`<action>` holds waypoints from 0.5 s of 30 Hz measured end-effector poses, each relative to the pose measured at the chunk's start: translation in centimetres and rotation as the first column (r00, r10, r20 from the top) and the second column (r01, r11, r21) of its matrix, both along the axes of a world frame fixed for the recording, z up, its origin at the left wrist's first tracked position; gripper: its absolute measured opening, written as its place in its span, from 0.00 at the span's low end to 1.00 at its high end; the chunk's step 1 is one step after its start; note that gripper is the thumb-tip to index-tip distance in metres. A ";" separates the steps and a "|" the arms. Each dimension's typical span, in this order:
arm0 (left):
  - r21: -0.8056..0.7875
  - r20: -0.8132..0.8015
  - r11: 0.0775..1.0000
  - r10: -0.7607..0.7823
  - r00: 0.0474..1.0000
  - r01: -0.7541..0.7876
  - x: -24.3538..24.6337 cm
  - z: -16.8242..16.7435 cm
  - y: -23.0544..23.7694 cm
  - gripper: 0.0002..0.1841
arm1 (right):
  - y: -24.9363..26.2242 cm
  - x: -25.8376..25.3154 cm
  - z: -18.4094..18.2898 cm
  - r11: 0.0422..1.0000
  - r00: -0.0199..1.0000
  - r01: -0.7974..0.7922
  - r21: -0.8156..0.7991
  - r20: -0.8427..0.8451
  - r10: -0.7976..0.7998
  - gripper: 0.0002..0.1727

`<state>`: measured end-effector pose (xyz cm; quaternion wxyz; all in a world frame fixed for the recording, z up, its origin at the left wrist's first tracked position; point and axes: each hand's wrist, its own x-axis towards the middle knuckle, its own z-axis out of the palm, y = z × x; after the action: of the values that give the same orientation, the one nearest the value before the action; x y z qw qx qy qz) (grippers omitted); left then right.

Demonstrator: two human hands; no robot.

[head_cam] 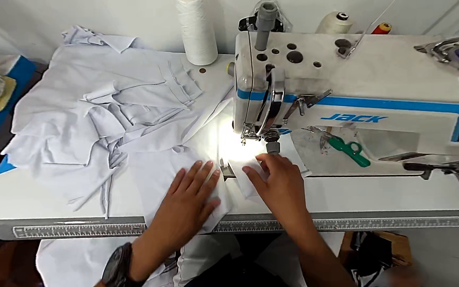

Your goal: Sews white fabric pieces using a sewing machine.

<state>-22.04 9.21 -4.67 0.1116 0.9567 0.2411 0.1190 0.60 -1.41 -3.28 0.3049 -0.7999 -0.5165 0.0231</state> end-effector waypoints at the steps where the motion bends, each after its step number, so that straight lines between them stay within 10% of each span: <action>1: 0.026 -0.022 1.000 0.013 1.000 -0.013 0.0 0.5 -0.5 0.33 | 0.3 -0.1 0.3 0.999 1.000 0.002 -0.034 0.007 -0.002 0.27; 6: 0.033 0.093 0.952 -0.305 0.948 0.303 3.4 5.2 4.0 0.16 | -0.3 -1.7 -0.3 0.999 0.999 0.040 -0.037 -0.007 -0.040 0.27; 10: -0.213 0.149 0.709 -0.657 0.739 0.673 10.5 5.1 7.5 0.26 | -1.0 -3.1 -1.2 0.995 0.995 0.084 0.058 0.051 -0.087 0.21; 15: -0.245 -0.006 0.688 -0.706 0.708 0.683 12.1 4.1 8.4 0.10 | -2.1 -3.4 -1.9 0.982 0.987 0.156 0.103 0.018 -0.159 0.15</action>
<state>-9.95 17.65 -0.54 0.2432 0.9622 -0.1221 -0.0081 -2.79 -3.55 -5.15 0.3391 -0.8220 -0.4560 -0.0374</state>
